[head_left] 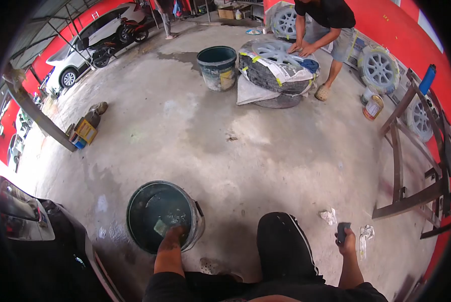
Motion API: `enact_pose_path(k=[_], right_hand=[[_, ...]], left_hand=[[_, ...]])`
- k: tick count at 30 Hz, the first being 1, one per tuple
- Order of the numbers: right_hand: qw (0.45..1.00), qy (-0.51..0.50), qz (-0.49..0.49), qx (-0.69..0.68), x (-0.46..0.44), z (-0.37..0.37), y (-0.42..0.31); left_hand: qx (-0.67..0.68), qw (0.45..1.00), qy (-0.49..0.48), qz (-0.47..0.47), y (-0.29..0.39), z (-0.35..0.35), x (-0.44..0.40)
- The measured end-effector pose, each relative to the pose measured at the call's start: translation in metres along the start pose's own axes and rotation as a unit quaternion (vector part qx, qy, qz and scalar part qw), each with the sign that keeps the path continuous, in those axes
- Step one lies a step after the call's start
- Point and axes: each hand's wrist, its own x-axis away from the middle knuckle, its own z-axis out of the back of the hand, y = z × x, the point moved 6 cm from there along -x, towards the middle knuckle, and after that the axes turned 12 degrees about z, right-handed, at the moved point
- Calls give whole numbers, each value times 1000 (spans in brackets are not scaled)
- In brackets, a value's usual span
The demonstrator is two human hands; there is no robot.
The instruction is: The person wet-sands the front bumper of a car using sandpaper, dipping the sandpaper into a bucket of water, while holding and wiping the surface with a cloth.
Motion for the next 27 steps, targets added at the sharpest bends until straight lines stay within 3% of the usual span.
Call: enact_pose_path(k=[2, 4, 6, 8, 10, 11, 13, 14, 16, 18, 21, 23, 24, 25, 27], right_hand=[[986, -23, -59, -156, -5, -46, -8], [976, -53, -82, -194, 0, -116, -31], [969, -140, -92, -184, 7, -192, -54], [961, -222, -62, -151, 12, -274, -65], [928, -358, -37, -97, 26, -364, -62], [908, -412, -22, -71, 38, -411, -53], [846, -530, 42, 48, 79, -502, -28], [817, -575, 1, 45, 107, -540, -8], [733, -674, 79, 53, 170, -611, 25], [739, -659, -13, 138, 223, -645, 34], [798, -550, -185, 162, 248, -681, 112], [670, -700, 117, 218, 256, -707, 117], [590, -731, 196, 281, 261, -707, 117], [503, -748, 279, 330, 265, -706, 119], [449, -662, 384, 462, 254, -706, 153]], left_hand=[[-29, 1000, 1, -6, 15, 10, 25], [-76, 997, 27, -7, 19, 14, 23], [-235, 947, 105, -193, 23, 40, 28], [-157, 948, 164, -221, 28, 74, 54], [158, 963, 201, -84, 52, 132, 138], [219, 941, 228, -119, 59, 147, 161], [315, 892, 275, -170, 76, 175, 213], [319, 881, 310, -161, 92, 188, 251], [354, 857, 329, -181, 94, 197, 268], [359, 842, 357, -185, 104, 201, 293], [299, 869, 358, -164, 120, 201, 316], [242, 877, 386, -150, 120, 197, 312], [219, 880, 396, -147, 119, 194, 312], [221, 882, 393, -138, 115, 191, 310], [218, 886, 391, -121, 113, 194, 314]])
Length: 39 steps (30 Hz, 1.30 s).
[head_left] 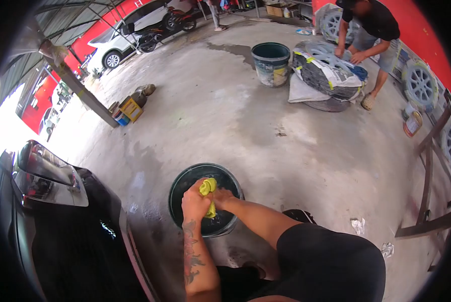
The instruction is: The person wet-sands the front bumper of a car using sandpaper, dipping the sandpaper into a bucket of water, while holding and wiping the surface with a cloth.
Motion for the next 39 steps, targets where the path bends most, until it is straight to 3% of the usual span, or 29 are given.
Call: enact_pose_path(k=[1, 3, 7, 9, 11, 12, 15, 16, 17, 19, 20, 21, 23, 24, 25, 27, 28, 32, 39], right_hand=[[995, 5, -29, 94, -6, -15, 11], [973, -152, -69, 162, -4, -52, 25], [943, -303, -6, 135, 15, -38, 5], [960, -236, 14, 150, 11, -19, -1], [977, -143, 30, 156, 16, 6, -14], [984, -84, 37, 154, 26, 24, -25], [989, 45, 66, 124, 56, 43, -31], [988, 69, 78, 112, 65, 45, -30], [986, 88, 98, 99, 73, 45, -30], [989, 136, 50, 40, 68, 54, -20], [992, 105, 26, 61, 65, 55, -23], [994, 73, 5, 83, 64, 58, -28], [997, 56, 10, 55, 67, 62, -32], [993, 83, 26, 82, 66, 56, -27], [994, 35, -11, 107, 68, 64, -34], [992, 45, 24, 115, 67, 60, -31], [992, 34, 26, 117, 65, 60, -31], [991, 19, 20, 128, 61, 57, -28], [991, 78, 59, 94, 64, 60, -30]], left_hand=[[9, 1000, 7, 2, -4, 3, -2], [24, 1000, 17, 6, -8, 8, -3], [187, 979, 56, 54, -43, 8, -19], [406, 907, 22, 115, -60, 2, -25], [594, 781, -25, 192, -78, -7, -28], [653, 735, -42, 176, -88, -9, -33], [651, 748, -9, 133, -105, 9, -30], [627, 766, 45, 137, -108, 26, -22], [591, 794, 115, 84, -88, 57, -5], [446, 862, 239, 20, -85, 113, 17], [316, 901, 296, -13, -77, 147, 33], [293, 901, 318, -33, -59, 174, 47], [73, 920, 384, 14, -34, 222, 67], [-105, 908, 404, 33, -29, 235, 69], [-280, 873, 396, 49, -29, 242, 69], [-494, 810, 289, 130, -75, 230, 66], [-557, 776, 282, 87, -119, 216, 74], [-503, 816, 266, 103, -114, 208, 131], [-472, 813, 314, 134, -92, 207, 284]])
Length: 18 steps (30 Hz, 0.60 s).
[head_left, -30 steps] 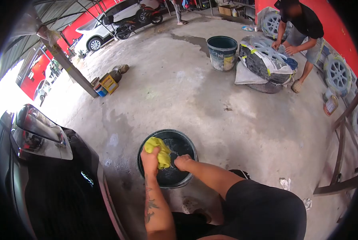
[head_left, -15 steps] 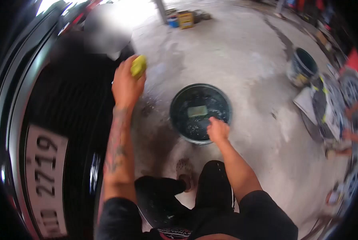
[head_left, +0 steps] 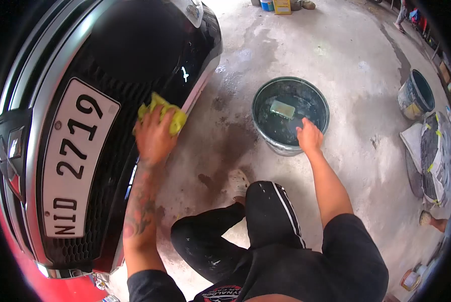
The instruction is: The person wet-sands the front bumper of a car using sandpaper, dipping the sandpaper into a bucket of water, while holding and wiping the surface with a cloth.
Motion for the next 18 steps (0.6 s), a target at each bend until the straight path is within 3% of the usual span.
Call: enact_pose_path(k=[2, 6, 13, 16, 18], right_hand=[[998, 60, 33, -11, 0, 1, 2], [999, -7, -3, -34, -5, 0, 4], [998, 37, -38, -42, -6, 8, -5], [986, 72, 117, -94, -55, -25, -34], [941, 143, 235, -196, -80, 18, -139]], left_hand=[[-6, 1000, 0, 6, -22, 15, 27], [62, 992, -45, -102, -51, 33, 45], [143, 965, -56, -214, -52, 28, 19], [158, 963, -59, -209, -50, 30, 16], [170, 963, -66, -197, -52, 31, 16]])
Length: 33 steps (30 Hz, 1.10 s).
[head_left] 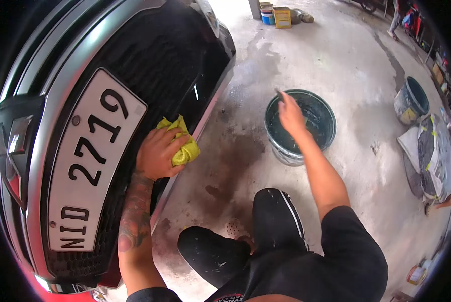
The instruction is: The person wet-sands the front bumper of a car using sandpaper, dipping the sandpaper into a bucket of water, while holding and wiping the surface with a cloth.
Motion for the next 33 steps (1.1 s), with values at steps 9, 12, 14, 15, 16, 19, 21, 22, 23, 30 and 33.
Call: enact_pose_path(k=[9, 12, 14, 15, 16, 19, 21, 22, 23, 30, 33], right_hand=[[975, -76, 172, 121, -109, -90, -166], [953, -98, 189, 214, -142, -105, -150], [948, -121, 187, 227, -182, -109, -135], [948, -120, 189, 225, -191, -111, -133], [948, -121, 190, 224, -196, -113, -130], [945, -135, 172, 242, -171, -108, -146], [946, -138, 165, 242, -145, -101, -159], [944, -132, 167, 252, -152, -102, -158], [942, -128, 165, 262, -164, -104, -154], [950, -139, 138, 241, -217, -108, -126], [956, -123, 105, 246, -213, -103, -126]], left_hand=[[13, 1000, -13, 23, -5, -2, 0], [5, 1000, -1, 20, -7, -3, 3], [-1, 1000, -2, 27, -5, -3, 3], [-4, 1000, 0, 31, -5, -2, 2], [-4, 999, -7, 33, -6, -3, 3], [-3, 999, -22, 32, -9, -7, 2], [-8, 999, -25, 33, -12, -10, 4], [-6, 999, -24, 33, -13, -10, 4], [-2, 999, -24, 32, -13, -10, 4], [6, 1000, -25, 18, -6, -3, 0], [-7, 999, -35, 29, -6, -4, 0]])
